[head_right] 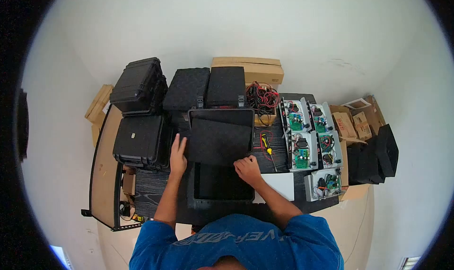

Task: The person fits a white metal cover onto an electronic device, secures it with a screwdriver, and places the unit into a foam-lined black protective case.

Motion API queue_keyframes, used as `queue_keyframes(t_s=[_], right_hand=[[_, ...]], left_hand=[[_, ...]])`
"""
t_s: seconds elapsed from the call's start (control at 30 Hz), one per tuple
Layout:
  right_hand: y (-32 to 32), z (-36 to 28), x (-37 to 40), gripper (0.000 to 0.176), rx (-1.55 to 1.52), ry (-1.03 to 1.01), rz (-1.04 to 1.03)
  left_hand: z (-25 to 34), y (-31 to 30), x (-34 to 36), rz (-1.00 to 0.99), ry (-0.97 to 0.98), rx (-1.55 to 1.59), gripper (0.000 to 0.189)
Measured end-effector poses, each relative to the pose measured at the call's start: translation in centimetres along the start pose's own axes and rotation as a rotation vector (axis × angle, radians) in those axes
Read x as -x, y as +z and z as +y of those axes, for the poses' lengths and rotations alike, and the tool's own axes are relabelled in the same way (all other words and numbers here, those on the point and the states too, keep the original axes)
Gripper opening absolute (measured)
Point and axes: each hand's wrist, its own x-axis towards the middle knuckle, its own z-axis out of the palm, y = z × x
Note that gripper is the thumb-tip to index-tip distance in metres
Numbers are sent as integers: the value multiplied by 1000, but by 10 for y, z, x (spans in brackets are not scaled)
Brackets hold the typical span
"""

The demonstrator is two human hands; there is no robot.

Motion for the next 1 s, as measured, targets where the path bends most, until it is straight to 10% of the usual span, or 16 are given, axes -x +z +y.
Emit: queue_keyframes(t_s=[0.07,0.23,0.43,0.63,0.83,1.0], right_hand=[[2,1,3,16,-8,-8,-37],[5,0,8,16,-108,64,-139],[-20,-13,-15,16,26,-89,95],[3,-2,9,20,-57,-80,-322],[-5,-7,0,29,111,16,-52],[-6,-9,-3,49,171,133,-224]], left_hand=[[-2,11,8,330,-70,113,48],[12,13,46,-47,-71,140,39],[33,16,45,41,-23,141,40],[31,30,35,8,-60,83,34],[51,37,28,130,-5,15,35],[55,35,31,32,133,-27,43]])
